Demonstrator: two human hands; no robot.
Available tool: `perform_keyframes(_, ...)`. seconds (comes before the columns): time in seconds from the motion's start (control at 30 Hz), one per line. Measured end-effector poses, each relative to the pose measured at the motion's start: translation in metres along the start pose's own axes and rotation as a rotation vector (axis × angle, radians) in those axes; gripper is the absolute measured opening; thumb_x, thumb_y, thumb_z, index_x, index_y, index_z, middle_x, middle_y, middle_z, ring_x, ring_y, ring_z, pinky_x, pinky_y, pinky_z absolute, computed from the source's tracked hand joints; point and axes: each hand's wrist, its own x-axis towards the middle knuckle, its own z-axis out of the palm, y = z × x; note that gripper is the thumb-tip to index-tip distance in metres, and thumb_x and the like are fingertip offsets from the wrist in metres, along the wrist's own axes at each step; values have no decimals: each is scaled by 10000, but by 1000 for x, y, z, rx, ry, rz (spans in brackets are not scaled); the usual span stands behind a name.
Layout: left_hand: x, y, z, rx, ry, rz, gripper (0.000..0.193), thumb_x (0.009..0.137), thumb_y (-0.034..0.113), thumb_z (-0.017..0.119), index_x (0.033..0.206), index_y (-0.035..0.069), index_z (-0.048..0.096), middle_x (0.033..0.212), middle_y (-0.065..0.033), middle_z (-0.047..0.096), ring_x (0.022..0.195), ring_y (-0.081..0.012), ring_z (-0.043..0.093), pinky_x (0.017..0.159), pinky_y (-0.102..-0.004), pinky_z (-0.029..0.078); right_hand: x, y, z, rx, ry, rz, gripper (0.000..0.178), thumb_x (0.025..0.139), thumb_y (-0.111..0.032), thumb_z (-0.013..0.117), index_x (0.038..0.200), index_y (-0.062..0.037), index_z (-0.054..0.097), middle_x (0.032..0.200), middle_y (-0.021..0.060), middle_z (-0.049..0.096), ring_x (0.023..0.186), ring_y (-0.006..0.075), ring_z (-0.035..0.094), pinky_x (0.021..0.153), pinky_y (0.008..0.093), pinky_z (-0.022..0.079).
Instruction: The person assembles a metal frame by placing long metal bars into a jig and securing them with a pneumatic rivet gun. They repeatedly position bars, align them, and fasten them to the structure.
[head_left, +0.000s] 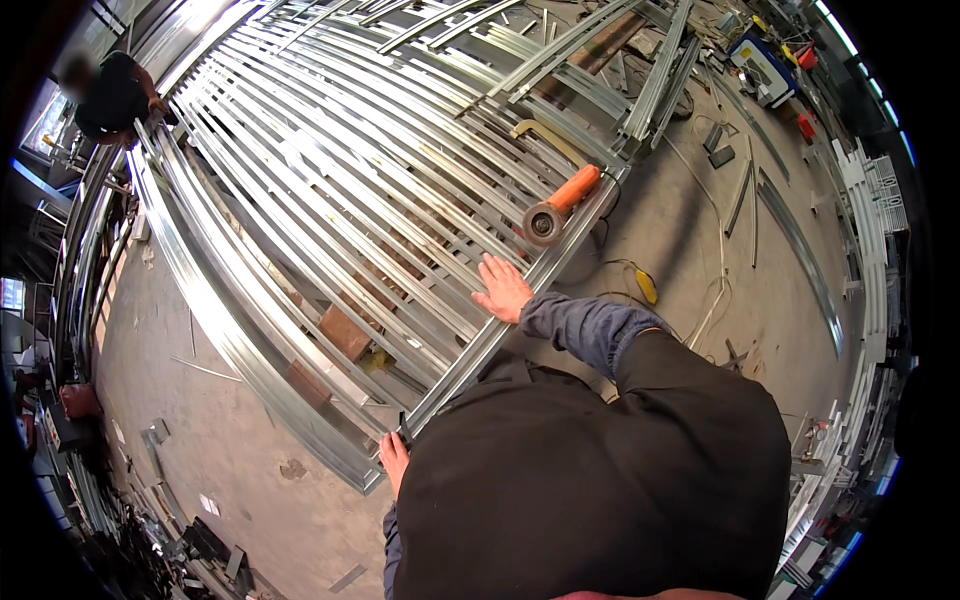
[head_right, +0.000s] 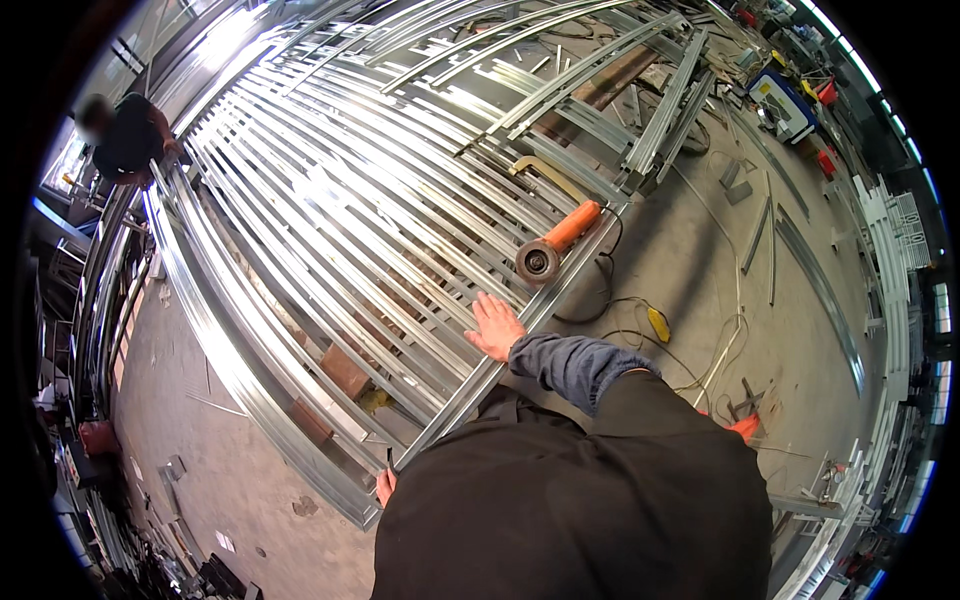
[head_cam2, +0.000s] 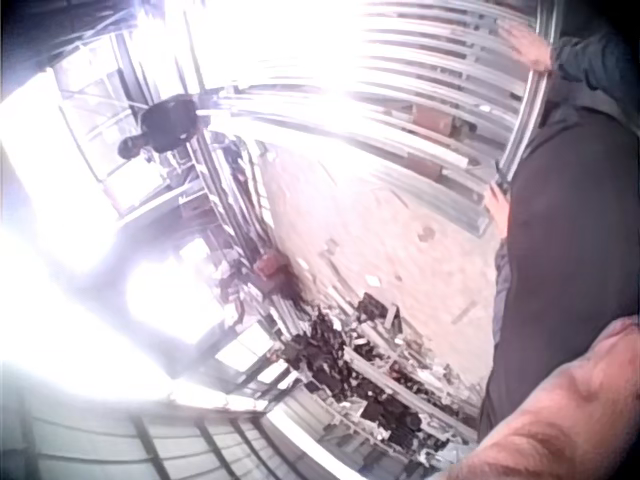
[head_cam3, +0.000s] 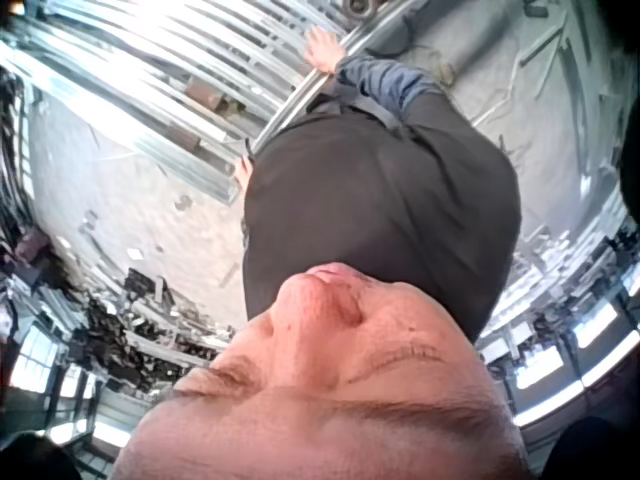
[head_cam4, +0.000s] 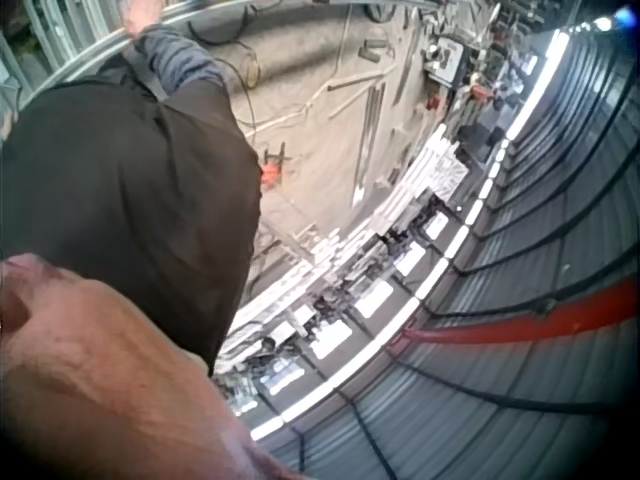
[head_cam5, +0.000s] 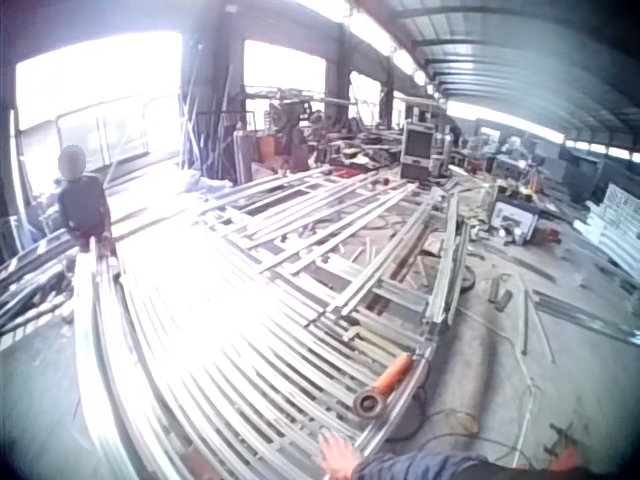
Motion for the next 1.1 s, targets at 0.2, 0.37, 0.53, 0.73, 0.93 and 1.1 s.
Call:
perform_keyframes(0.2, 1, 12, -10, -25, 12, -36, 712, 1015, 358, 602, 1594, -6, 403, 1597, -246, 428, 1519, -455, 363, 1241, -556, 305, 18, 7, -18, 179, -95, 171, 778, 1058, -510, 565, 1589, 36, 403, 1678, 259, 356, 1544, 422, 354, 1279, 485, 299)
perform_keyframes(0.37, 9, 44, -43, -161, -91, -166, 658, 1018, 314, 607, 1567, -13, 450, 1560, -258, 475, 1474, -467, 418, 1214, -560, 340, 82, 14, -19, 196, 192, 298, 825, 1037, -502, 600, 1613, 34, 349, 1731, 262, 224, 1578, 412, 262, 1302, 491, 243)
perform_keyframes(0.53, 28, 19, -34, -75, -158, -128, 585, 1026, 290, 613, 1543, 41, 499, 1517, -233, 525, 1414, -465, 492, 1169, -552, 404, 129, 32, -20, 178, 221, 603, 847, 1045, -529, 593, 1634, 14, 317, 1718, 261, 248, 1584, 414, 246, 1317, 509, 196)
perform_keyframes(0.73, 9, -52, 63, 74, 400, 2, 411, 1056, 249, 654, 1443, 115, 615, 1395, -207, 641, 1315, -417, 589, 1105, -505, 469, 190, 17, -41, 213, 258, 675, 878, 1058, -556, 551, 1662, 16, 268, 1715, 257, 253, 1568, 412, 265, 1305, 525, 188)
perform_keyframes(0.93, 22, -32, 35, -122, 187, -114, 447, 1046, 269, 650, 1451, 88, 595, 1411, -217, 616, 1338, -428, 555, 1123, -520, 441, 226, 85, -82, 230, 153, 1002, 927, 1037, -593, 553, 1659, 35, 272, 1718, 220, 289, 1571, 379, 283, 1307, 489, 198)
perform_keyframes(1.1, 30, -14, 17, -140, 130, -109, 499, 1037, 287, 641, 1479, 70, 559, 1439, -220, 583, 1368, -437, 520, 1147, -532, 411, 251, 111, -108, 359, 28, 1121, 868, 1041, -646, 483, 1603, 8, 386, 1676, 205, 363, 1529, 377, 352, 1248, 531, 280)
